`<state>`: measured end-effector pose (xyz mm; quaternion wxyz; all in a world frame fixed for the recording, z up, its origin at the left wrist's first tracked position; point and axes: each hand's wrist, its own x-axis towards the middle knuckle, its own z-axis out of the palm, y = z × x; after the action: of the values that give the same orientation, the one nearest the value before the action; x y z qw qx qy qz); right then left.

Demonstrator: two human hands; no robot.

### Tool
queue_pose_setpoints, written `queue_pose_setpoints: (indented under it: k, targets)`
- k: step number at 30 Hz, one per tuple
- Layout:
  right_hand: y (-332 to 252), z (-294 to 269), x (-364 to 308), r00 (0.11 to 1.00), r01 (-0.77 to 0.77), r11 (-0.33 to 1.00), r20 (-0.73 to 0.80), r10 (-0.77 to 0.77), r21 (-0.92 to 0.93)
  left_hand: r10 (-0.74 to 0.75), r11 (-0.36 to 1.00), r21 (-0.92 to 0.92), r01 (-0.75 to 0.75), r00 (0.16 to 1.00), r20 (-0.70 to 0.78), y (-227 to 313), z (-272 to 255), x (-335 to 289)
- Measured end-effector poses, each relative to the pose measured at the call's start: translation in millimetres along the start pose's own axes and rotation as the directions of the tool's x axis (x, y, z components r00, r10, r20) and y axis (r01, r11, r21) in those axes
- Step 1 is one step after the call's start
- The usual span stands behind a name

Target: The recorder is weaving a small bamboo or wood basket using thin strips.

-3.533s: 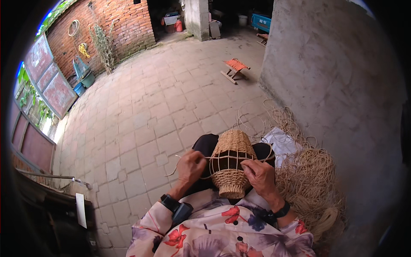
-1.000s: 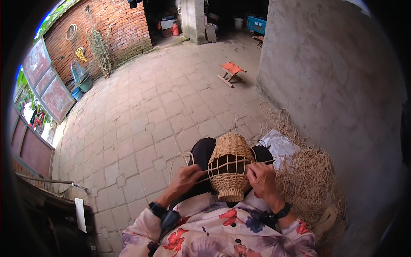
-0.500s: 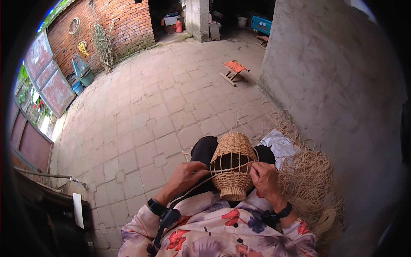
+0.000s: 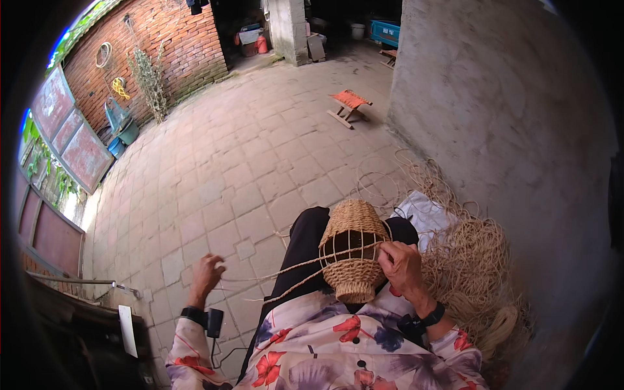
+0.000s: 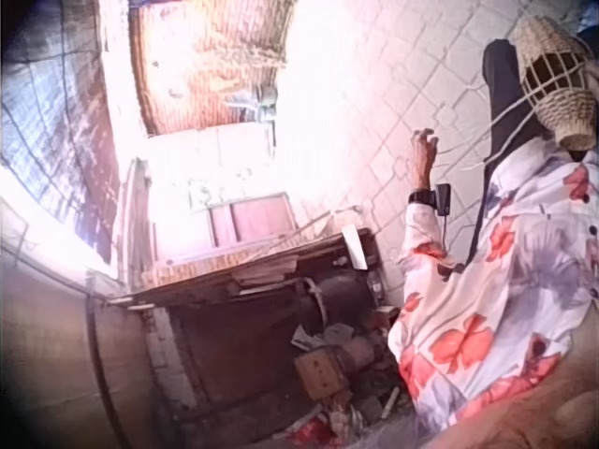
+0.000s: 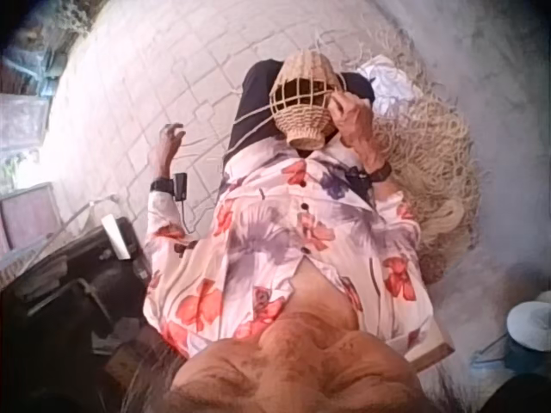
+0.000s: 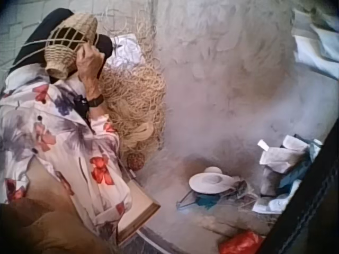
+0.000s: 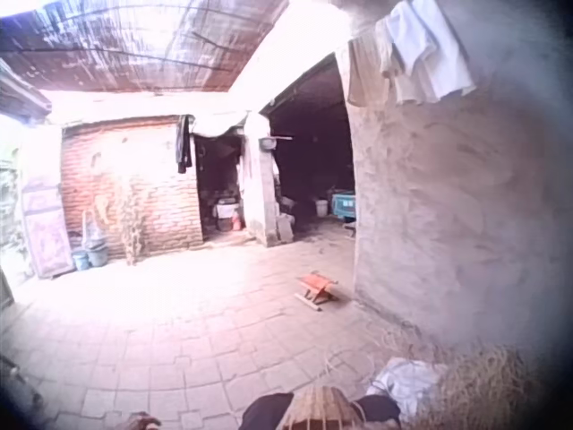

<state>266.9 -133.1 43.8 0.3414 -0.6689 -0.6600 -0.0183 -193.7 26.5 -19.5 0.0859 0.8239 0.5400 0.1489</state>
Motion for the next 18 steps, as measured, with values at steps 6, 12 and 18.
queue_pose_setpoints:
  k: [6,12,18]
  targets:
    - [-2.2,0.8,1.0,1.0,-0.005,1.0,0.008,0.005,0.012,0.276,0.738,-0.666,-0.109,0.949,0.151,212.3,-3.9,33.6]
    - [-1.5,-0.9,1.3,0.999,-0.028,0.999,0.026,0.027,0.02,0.206,0.809,-0.581,-0.086,0.968,0.143,179.9,1.3,32.5]
    - [4.9,7.2,6.0,0.993,-0.121,0.976,0.025,0.118,0.18,-0.064,0.998,-0.012,0.064,0.996,-0.062,68.4,-11.3,7.1]
